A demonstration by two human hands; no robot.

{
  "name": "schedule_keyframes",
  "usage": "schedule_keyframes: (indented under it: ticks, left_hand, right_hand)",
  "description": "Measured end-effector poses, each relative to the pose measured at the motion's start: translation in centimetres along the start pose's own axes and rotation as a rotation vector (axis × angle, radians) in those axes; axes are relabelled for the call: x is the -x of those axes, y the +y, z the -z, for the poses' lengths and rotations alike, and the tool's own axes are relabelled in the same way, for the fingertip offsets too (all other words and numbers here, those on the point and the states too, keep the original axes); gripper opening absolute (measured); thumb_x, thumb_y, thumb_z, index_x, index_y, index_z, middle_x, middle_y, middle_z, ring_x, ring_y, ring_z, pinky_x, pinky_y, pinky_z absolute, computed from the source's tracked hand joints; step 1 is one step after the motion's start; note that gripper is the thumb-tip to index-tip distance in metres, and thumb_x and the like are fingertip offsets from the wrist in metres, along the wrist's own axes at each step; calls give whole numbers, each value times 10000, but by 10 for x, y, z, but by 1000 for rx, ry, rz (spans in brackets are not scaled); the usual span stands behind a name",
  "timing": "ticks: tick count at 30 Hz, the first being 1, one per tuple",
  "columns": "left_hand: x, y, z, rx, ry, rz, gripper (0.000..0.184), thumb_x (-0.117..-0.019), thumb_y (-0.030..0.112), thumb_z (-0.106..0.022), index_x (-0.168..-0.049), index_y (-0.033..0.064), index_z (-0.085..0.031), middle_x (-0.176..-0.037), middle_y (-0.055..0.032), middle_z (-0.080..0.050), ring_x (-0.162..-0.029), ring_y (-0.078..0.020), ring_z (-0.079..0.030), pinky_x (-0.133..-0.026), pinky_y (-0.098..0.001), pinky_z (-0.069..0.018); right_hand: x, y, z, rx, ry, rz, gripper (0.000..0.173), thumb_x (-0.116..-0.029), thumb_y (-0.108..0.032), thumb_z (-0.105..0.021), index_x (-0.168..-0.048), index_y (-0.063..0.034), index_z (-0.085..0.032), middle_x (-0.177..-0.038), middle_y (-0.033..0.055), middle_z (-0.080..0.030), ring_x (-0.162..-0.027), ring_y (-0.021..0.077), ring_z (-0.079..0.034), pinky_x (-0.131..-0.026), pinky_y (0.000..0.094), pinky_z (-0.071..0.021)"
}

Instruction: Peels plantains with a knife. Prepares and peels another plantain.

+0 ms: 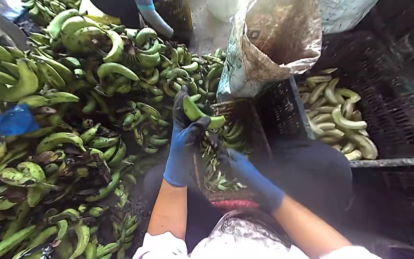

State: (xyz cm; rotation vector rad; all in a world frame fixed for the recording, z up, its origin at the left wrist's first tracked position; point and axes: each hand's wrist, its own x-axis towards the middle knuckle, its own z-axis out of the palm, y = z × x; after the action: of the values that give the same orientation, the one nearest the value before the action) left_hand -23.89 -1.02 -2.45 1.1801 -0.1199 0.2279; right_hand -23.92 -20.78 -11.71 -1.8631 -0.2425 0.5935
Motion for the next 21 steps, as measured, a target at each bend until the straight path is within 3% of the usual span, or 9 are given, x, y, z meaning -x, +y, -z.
schedule_keyframes:
  ticks: [2, 4, 7, 10, 13, 15, 16, 19, 21]
  left_hand:
    - [-12, 0, 8, 129, -6, 91, 670, -977, 147, -559, -1562, 363, -315, -1242, -54, -626, -974, -158, -658, -776, -347, -594]
    - [-23, -7, 5, 210, 22, 104, 451, -1057, 342, -442, -1504, 310, -390, -1099, -44, -631, -914, -166, -648, -793, -376, -585]
    - [-37, -8, -11, 92, 151, 59, 448, -1075, 550, -326, -1387, 292, -519, -790, -4, -545, -614, -111, -538, -538, -278, -518]
    - [-40, -9, -19, -80, 247, -83, 396, -1085, 504, -356, -1360, 295, -549, -843, 12, -599, -643, -86, -569, -550, -246, -527]
    - [-42, -10, -21, -66, 228, -185, 374, -1077, 459, -414, -1364, 247, -526, -822, 0, -566, -587, -79, -523, -479, -224, -475]
    - [-40, -12, -20, -118, 210, -225, 391, -1080, 427, -417, -1406, 236, -516, -995, 12, -634, -724, -61, -587, -567, -204, -515]
    - [-39, -12, -21, -124, 204, -227, 403, -1086, 428, -397, -1427, 240, -504, -1042, 13, -638, -759, -63, -593, -589, -208, -519]
    - [-37, -13, -35, -98, 241, -142, 449, -1094, 486, -299, -1385, 253, -549, -917, -2, -624, -681, -93, -580, -548, -253, -525]
    - [-32, -19, -41, -142, 286, -57, 522, -1100, 500, -215, -1399, 245, -558, -1029, -5, -663, -802, -103, -630, -671, -295, -569]
  right_hand:
    - [0, 0, 3, -99, -45, -95, 401, -1055, -331, -511, -1360, -80, -582, -1068, 87, -715, -866, 183, -713, -764, 417, -620]
    - [4, -27, 16, -249, 73, -20, 396, -1040, -326, -537, -1327, -56, -570, -953, 80, -718, -724, 182, -704, -621, 381, -617]
    - [2, -62, 27, -197, 241, 269, 475, -1012, -462, -570, -1306, -89, -570, -904, 21, -726, -697, 148, -720, -593, 365, -643]
    - [12, -70, 18, -91, 267, 426, 435, -1013, -444, -586, -1259, -85, -605, -894, -7, -725, -693, 113, -706, -585, 350, -633]
    - [17, -65, 12, 36, 283, 407, 447, -1012, -443, -568, -1253, -70, -621, -900, -16, -726, -709, 87, -705, -599, 339, -628]
    - [19, -62, 12, 90, 280, 397, 430, -1015, -417, -559, -1267, -74, -619, -914, -14, -724, -724, 79, -699, -614, 336, -624]
    - [19, -59, 13, 131, 286, 404, 417, -1017, -399, -558, -1276, -79, -622, -930, -8, -728, -746, 77, -700, -641, 338, -623]
    - [14, -53, 11, 238, 330, 410, 406, -1017, -382, -556, -1285, -88, -638, -938, 15, -732, -778, 108, -703, -676, 385, -614]
    - [7, -51, 7, 324, 373, 417, 418, -1015, -388, -538, -1258, -65, -643, -938, 51, -736, -808, 160, -716, -702, 434, -608]
